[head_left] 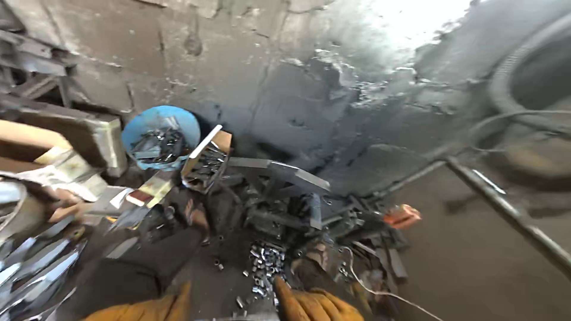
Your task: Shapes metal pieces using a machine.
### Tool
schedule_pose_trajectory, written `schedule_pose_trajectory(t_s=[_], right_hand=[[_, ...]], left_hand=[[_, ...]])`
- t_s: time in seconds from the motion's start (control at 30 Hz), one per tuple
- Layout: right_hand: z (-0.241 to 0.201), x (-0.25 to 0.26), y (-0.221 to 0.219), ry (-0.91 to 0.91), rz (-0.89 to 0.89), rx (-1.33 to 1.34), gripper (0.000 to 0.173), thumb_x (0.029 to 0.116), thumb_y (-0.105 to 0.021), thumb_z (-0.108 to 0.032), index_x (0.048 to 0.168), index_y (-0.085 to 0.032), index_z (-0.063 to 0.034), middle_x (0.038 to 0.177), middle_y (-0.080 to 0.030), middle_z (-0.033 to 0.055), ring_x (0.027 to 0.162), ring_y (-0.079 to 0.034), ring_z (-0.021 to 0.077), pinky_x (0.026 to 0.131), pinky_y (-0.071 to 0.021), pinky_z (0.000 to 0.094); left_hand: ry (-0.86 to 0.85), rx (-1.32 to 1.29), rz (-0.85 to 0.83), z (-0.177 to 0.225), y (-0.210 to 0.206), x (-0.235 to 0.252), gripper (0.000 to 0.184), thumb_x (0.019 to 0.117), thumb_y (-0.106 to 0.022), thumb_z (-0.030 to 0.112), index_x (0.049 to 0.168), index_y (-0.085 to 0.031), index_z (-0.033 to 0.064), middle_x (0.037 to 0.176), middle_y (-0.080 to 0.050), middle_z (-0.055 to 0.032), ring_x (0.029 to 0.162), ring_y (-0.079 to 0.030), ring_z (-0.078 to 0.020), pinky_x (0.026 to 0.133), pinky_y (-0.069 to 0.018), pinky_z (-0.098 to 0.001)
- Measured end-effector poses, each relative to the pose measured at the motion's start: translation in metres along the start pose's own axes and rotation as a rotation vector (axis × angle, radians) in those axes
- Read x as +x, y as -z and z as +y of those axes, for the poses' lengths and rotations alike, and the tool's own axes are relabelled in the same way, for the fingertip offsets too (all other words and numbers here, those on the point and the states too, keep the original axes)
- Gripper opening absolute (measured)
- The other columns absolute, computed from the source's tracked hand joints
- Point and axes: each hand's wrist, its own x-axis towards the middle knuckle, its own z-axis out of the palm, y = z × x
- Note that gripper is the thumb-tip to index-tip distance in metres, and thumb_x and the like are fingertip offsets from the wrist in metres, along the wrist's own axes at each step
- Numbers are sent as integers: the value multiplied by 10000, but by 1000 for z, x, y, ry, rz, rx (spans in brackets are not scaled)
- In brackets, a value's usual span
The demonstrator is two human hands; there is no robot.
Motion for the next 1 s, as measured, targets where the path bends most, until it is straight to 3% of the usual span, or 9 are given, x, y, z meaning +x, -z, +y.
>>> schedule_pose_trajectory(t_s=[0.1, 0.17, 0.3, 0.4, 0.47, 0.57, 0.73, 0.87, 1.0], right_hand=[[30, -23, -22, -128, -49, 24, 404, 976, -628, -293, 1360, -663, -169, 1031, -772, 54, 926, -742, 245, 816, -603, 466], [47, -21, -41, -163, -72, 5, 419, 966, -639, -323, 1358, -663, -176, 1029, -772, 56, 931, -743, 255, 801, -602, 478], [77, 10, -104, -153, -60, -20, 559, 943, -640, -512, 1416, -617, -215, 1123, -752, 36, 1030, -719, 239, 873, -590, 480], [100, 40, -156, -184, -2, -11, 755, 876, -640, -662, 1478, -558, -215, 1412, -631, 109, 1313, -594, 295, 1089, -480, 552], [111, 53, -185, -235, 3, -29, 742, 890, -640, -592, 1519, -514, -218, 1499, -555, 143, 1403, -510, 333, 1168, -392, 584], [115, 64, -221, -314, 25, -85, 646, 909, -642, -459, 1505, -532, -235, 1512, -531, 184, 1425, -467, 405, 1176, -349, 640], [113, 77, -255, -392, 75, -144, 643, 928, -618, -442, 1501, -526, -166, 1544, -483, 211, 1467, -394, 433, 1194, -299, 661], [109, 80, -265, -393, 99, -146, 699, 912, -635, -473, 1521, -495, -160, 1563, -444, 236, 1489, -339, 458, 1212, -229, 691], [106, 82, -267, -417, 102, -139, 702, 915, -635, -466, 1527, -483, -160, 1569, -431, 241, 1496, -318, 467, 1216, -221, 686]], left_hand=[[21, -81, -189, -4, -13, 47, 1002, 818, -664, 754, 1614, -363, 227, 1335, -659, -196, 1093, -685, -430, 829, -548, -686], [81, -62, -273, -10, -34, 75, 1057, 770, -735, 724, 1622, -342, 237, 1266, -684, -202, 1045, -686, -466, 772, -533, -726], [172, 24, -255, -37, -95, 126, 806, 774, -802, 532, 1486, -545, 254, 1160, -711, -190, 994, -687, -476, 718, -525, -734], [198, 117, -172, -61, -128, 167, 781, 734, -850, 432, 1440, -590, 222, 1127, -715, -193, 988, -690, -471, 717, -540, -710], [248, 157, -211, -74, -139, 191, 763, 782, -813, 445, 1472, -565, 231, 1163, -709, -184, 1018, -685, -454, 747, -536, -693], [250, 199, -199, -94, -162, 213, 741, 788, -791, 454, 1460, -571, 234, 1143, -711, -162, 990, -694, -425, 717, -549, -653], [267, 188, -208, -109, -196, 227, 695, 763, -804, 441, 1389, -617, 204, 1106, -714, -169, 978, -694, -436, 699, -550, -657], [279, 188, -210, -116, -206, 225, 626, 764, -790, 434, 1339, -646, 232, 1088, -722, -127, 978, -700, -404, 694, -546, -645], [282, 183, -240, -121, -208, 229, 532, 771, -781, 415, 1257, -667, 230, 1062, -715, -118, 971, -696, -393, 682, -545, -635]])
